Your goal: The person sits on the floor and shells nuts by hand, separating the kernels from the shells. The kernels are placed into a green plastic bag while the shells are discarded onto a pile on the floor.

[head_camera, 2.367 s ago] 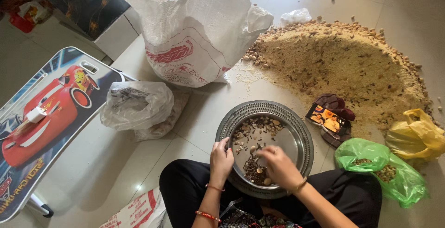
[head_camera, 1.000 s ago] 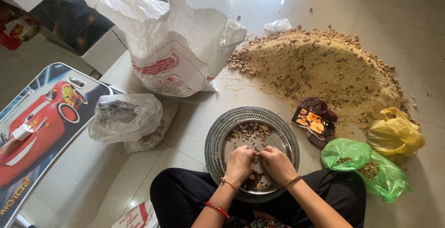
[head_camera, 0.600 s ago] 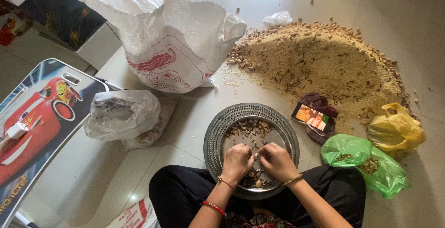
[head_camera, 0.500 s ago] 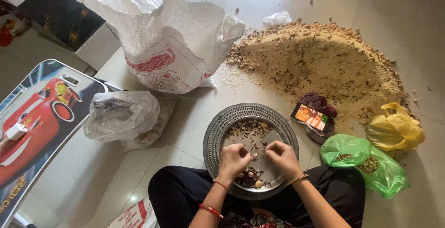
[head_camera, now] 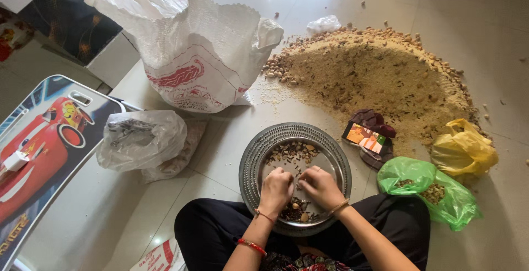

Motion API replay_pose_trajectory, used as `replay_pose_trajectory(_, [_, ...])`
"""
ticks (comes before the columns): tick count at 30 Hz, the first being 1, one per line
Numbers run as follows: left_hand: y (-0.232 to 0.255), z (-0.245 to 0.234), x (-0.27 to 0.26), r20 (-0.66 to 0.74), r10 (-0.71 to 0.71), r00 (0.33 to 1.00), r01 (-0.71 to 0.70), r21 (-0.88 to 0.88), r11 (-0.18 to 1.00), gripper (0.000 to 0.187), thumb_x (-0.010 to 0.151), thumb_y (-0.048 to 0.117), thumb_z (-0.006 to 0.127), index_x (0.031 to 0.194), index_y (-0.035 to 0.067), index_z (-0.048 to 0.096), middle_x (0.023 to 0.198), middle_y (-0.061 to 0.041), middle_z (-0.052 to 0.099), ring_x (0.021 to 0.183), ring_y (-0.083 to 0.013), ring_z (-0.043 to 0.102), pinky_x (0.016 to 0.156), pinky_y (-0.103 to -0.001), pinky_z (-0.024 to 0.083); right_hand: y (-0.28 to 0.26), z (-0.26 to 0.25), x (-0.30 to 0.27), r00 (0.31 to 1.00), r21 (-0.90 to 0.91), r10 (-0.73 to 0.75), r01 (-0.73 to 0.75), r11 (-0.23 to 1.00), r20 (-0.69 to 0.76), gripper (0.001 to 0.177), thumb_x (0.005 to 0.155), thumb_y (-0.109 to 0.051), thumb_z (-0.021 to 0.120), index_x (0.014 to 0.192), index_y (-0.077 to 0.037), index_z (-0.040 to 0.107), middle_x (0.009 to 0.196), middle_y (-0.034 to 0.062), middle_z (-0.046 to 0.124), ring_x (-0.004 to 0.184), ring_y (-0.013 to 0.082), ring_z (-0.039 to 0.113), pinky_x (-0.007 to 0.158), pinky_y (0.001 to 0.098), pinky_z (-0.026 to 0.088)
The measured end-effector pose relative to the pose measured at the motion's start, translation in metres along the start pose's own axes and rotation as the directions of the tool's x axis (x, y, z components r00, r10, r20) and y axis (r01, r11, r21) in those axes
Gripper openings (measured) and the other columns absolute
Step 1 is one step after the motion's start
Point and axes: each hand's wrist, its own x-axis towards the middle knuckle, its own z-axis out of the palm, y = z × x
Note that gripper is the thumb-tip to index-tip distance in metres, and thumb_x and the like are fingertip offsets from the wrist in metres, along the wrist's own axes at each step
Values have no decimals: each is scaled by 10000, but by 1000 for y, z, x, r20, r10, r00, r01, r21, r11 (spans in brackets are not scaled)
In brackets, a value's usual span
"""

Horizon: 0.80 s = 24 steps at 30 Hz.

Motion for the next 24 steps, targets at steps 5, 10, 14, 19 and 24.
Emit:
replay_pose_trajectory(5, [-15, 7, 10, 168, -315, 934, 351, -600, 719, 4, 834, 71, 724, 833, 70, 728, 836, -66, 703, 725, -165, 694, 678, -274, 609, 31, -10, 7, 918, 833, 368, -317, 453, 149, 127, 864, -69, 629, 955, -56, 717, 895, 98, 705, 773, 181, 664, 725, 323, 590])
replay_pose_trajectory(10, [-32, -1, 11, 438, -311, 843, 279, -852, -443, 94, 897, 85, 615, 806, 88, 592, 805, -53, 647, 683, -109, 623, 633, -212, 564, 4, -13, -2, 972, 128, 237, -235, 964, -4, 134, 848, -161, 739, 951, -83, 776, 860, 33, 739, 746, 150, 710, 704, 292, 589])
replay_pose_trajectory(14, [-37, -3, 6, 441, -277, 854, 258, -820, -511, 113, 845, 105, 518, 741, 108, 561, 752, -59, 623, 617, -116, 581, 577, -224, 549, -24, -3, -4, 999, -182, 10, -17, 983, -37, 146, 806, -177, 783, 919, -87, 797, 847, 93, 707, 747, 220, 691, 697, 339, 564])
replay_pose_trajectory(19, [-33, 6, 3, 365, -364, 857, 387, -922, -13, 208, 942, 192, 657, 751, 120, 616, 623, -20, 491, 464, -92, 373, 397, -203, 346, -6, 6, 1, 997, -44, 78, -79, 996, -24, 122, 803, -160, 762, 885, -69, 759, 841, 78, 718, 729, 188, 675, 699, 326, 570])
replay_pose_trajectory(24, [-18, 6, 4, 240, -358, 902, 428, -408, 806, 100, 815, 180, 752, 903, 177, 798, 849, -10, 764, 719, -121, 712, 679, -286, 586, 38, -8, 3, 956, 920, 246, -233, 316, 157, 165, 790, -30, 583, 911, -66, 688, 834, 51, 684, 731, 138, 621, 674, 260, 544])
